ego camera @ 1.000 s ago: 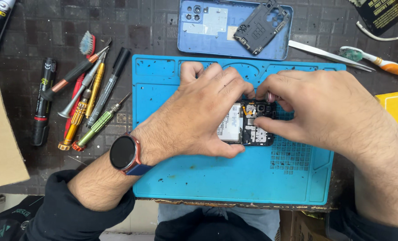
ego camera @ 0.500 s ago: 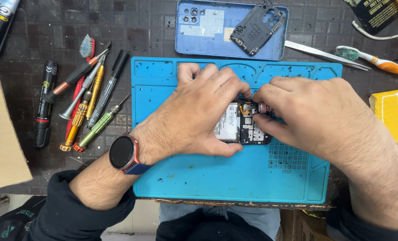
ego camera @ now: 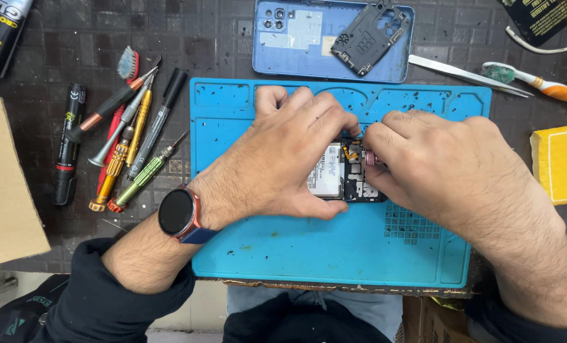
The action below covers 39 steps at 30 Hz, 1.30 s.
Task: The person unscrews screws on the back of a smartphone with a screwdriver, then uses a metal pry bar to pry open the back cover and lift internal components, working on a blue repair mat. They set the removed cover aside and continue prying at the battery and internal parts by hand and with the pry bar.
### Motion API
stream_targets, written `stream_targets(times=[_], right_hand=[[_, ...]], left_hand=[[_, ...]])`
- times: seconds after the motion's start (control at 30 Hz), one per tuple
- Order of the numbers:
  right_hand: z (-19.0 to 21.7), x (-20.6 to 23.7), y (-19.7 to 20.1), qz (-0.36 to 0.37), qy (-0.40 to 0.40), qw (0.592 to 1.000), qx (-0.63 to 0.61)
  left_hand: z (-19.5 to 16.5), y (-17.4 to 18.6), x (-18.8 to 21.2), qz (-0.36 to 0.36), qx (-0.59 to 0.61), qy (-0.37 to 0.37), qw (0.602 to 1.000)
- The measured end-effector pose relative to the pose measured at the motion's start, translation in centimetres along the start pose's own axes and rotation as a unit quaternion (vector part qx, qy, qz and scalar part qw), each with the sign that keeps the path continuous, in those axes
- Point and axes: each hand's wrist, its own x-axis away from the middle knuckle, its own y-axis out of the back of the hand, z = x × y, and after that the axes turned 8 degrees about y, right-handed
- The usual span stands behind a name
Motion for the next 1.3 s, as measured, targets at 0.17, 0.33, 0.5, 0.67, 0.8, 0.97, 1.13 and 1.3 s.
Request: stream_targets(times=[0.17, 0.33, 0.5, 0.67, 0.8, 0.97, 1.13, 1.3], right_hand=[[0.0, 0.0, 0.0, -0.006, 0.006, 0.999, 0.035], [-0.1, 0.1, -0.3, -0.004, 0.009, 0.999, 0.044], [-0.3, 0.1, -0.5, -0.029, 0.009, 0.999, 0.035], [-1.2, -0.4, 0.1, -0.039, -0.024, 0.998, -0.047], [-1.8, -0.5, 0.1, -0.054, -0.029, 0.994, -0.096], [-1.9, -0.5, -0.3, -0.084, -0.058, 0.991, -0.082], [-2.5, -1.0, -0.2, -0.139, -0.071, 0.987, -0.036], [-2.7, -1.3, -0.5, -0.206, -0.073, 0.976, -0.005]], left_hand=[[-0.1, 0.2, -0.1, 0.006, -0.002, 0.005, 1.000], [-0.1, 0.1, -0.2, 0.006, -0.005, 0.002, 1.000], [0.1, -0.1, -0.1, 0.001, -0.008, 0.002, 1.000], [0.0, 0.1, -0.4, -0.001, -0.009, 0.002, 1.000], [0.0, -0.1, -0.3, -0.003, -0.008, 0.001, 1.000], [0.1, -0.1, -0.1, 0.001, -0.010, 0.002, 1.000], [0.2, 0.0, -0.3, -0.012, -0.001, -0.006, 1.000], [0.5, -0.4, -0.2, -0.006, -0.017, -0.005, 1.000]])
